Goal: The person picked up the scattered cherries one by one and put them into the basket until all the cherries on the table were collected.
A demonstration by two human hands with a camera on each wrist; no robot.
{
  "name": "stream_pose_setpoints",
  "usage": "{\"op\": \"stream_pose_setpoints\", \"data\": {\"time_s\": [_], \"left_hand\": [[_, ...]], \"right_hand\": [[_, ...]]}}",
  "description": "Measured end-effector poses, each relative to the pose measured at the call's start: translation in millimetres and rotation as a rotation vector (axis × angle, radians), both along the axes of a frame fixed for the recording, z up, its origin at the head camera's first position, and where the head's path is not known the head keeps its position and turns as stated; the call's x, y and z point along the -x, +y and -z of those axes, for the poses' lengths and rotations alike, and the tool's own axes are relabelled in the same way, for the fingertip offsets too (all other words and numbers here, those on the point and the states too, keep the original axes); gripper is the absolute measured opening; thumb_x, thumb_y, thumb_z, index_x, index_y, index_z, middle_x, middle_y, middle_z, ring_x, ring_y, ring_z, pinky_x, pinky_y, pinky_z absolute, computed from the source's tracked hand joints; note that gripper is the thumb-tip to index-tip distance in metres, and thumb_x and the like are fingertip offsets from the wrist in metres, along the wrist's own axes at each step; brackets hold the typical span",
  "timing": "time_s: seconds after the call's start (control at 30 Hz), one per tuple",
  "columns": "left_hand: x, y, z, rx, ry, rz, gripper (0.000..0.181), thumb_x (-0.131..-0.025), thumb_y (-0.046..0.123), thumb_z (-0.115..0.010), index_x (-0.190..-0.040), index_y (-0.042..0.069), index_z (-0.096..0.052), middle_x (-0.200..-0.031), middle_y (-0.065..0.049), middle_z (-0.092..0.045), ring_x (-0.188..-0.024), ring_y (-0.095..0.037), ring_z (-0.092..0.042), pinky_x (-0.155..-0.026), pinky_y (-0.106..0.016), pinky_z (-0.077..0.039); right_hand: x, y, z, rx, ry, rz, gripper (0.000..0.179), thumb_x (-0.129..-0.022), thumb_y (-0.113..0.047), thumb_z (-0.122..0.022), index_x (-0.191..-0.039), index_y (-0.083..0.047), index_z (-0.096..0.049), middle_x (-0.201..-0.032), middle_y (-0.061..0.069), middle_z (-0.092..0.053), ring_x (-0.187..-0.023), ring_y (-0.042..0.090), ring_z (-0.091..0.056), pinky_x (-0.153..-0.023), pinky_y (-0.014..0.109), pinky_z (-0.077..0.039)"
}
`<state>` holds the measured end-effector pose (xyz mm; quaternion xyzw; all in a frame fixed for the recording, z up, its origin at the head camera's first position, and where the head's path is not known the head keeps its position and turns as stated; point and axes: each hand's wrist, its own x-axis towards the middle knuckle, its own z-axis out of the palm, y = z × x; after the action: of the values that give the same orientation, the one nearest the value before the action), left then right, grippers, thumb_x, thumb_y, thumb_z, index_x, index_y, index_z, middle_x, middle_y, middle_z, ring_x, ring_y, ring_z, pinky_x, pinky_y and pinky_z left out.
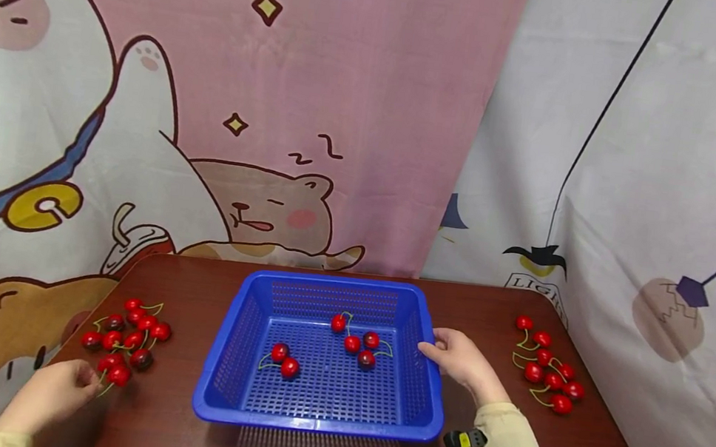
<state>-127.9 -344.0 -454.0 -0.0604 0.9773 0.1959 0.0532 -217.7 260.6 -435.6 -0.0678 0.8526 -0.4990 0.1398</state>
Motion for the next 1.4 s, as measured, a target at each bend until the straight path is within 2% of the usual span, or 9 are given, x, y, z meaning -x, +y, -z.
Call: {"op": "stream_pose_setpoints", "data": {"time_s": [0.23, 0.47, 0.6, 0.83, 0.9, 1.03, 1.2, 1.4], "left_hand": [[13.2, 18.9, -39.0, -0.039, 0.078, -0.011, 0.011, -0.088, 0.009, -0.069, -0.08, 0.005, -0.063, -0.071, 0.0, -0.06, -0.061, -0.018, -0.049, -0.053, -0.034, -0.04], [26.6, 41.5, -73.8, -0.054, 0.257, 0.033, 0.008, -0.089, 0.007, -0.069, -0.085, 0.001, -0.064, -0.072, -0.002, -0.062, -0.061, -0.018, -0.051, -0.053, -0.034, -0.042], [34.4, 60.3, -93.8, -0.096, 0.34, 0.047, 0.009, -0.089, 0.007, -0.071, -0.089, -0.001, -0.066, -0.074, -0.005, -0.063, -0.062, -0.019, -0.052, -0.053, -0.033, -0.044], [52.8, 98.2, -116.7, -0.148, 0.447, 0.128, 0.008, -0.088, 0.006, -0.073, -0.085, 0.002, -0.067, -0.072, -0.004, -0.066, -0.058, -0.016, -0.056, -0.052, -0.032, -0.047], [58.5, 108.8, -120.4, -0.164, 0.465, 0.153, 0.007, -0.087, 0.006, -0.073, -0.084, 0.003, -0.067, -0.072, -0.003, -0.067, -0.059, -0.015, -0.059, -0.054, -0.032, -0.048], [69.5, 130.2, -122.3, -0.233, 0.449, 0.201, 0.007, -0.087, 0.004, -0.073, -0.083, 0.003, -0.067, -0.071, -0.003, -0.068, -0.062, -0.015, -0.064, -0.055, -0.031, -0.052], [83.0, 164.5, -115.5, -0.285, 0.404, 0.244, 0.009, -0.086, 0.002, -0.074, -0.081, 0.004, -0.068, -0.069, -0.001, -0.066, -0.059, -0.013, -0.062, -0.054, -0.029, -0.052], [97.2, 203.3, -104.9, -0.295, 0.368, 0.33, 0.014, -0.083, 0.002, -0.076, -0.074, 0.006, -0.067, -0.069, 0.0, -0.066, -0.055, -0.01, -0.06, -0.052, -0.026, -0.052]], "right_hand": [[-0.7, -1, 0.9, 0.009, -0.007, 0.007, 0.044, -0.099, -0.014, -0.061, -0.127, 0.018, -0.049, -0.096, 0.019, -0.071, -0.079, 0.031, -0.072, -0.073, 0.047, -0.059], [-0.7, 0, -0.2, 0.019, -0.002, -0.004, 0.045, -0.099, -0.014, -0.061, -0.127, 0.018, -0.048, -0.096, 0.019, -0.071, -0.078, 0.031, -0.072, -0.073, 0.048, -0.059], [-0.2, -1, -0.1, 0.023, -0.009, 0.002, 0.044, -0.099, -0.013, -0.061, -0.127, 0.018, -0.049, -0.095, 0.019, -0.071, -0.078, 0.031, -0.072, -0.072, 0.046, -0.06], [-1.1, 0, 0.6, 0.03, -0.001, -0.004, 0.044, -0.098, -0.014, -0.062, -0.126, 0.018, -0.05, -0.095, 0.018, -0.071, -0.079, 0.031, -0.072, -0.072, 0.046, -0.06], [-1.4, 0, 0.7, 0.037, -0.005, -0.002, 0.045, -0.098, -0.014, -0.062, -0.126, 0.018, -0.049, -0.095, 0.018, -0.071, -0.079, 0.031, -0.072, -0.072, 0.046, -0.06], [-2.0, 0, 1.5, 0.05, -0.013, -0.002, 0.046, -0.098, -0.014, -0.062, -0.127, 0.018, -0.048, -0.097, 0.019, -0.071, -0.079, 0.031, -0.072, -0.071, 0.045, -0.06], [-1.4, 0, 2.5, 0.06, -0.014, -0.011, 0.046, -0.099, -0.014, -0.061, -0.127, 0.02, -0.048, -0.097, 0.021, -0.071, -0.08, 0.032, -0.072, -0.071, 0.045, -0.06], [-1.0, 1, 3.5, 0.078, -0.021, -0.007, 0.046, -0.099, -0.014, -0.061, -0.127, 0.02, -0.047, -0.097, 0.021, -0.07, -0.08, 0.032, -0.072, -0.071, 0.044, -0.06]]}}
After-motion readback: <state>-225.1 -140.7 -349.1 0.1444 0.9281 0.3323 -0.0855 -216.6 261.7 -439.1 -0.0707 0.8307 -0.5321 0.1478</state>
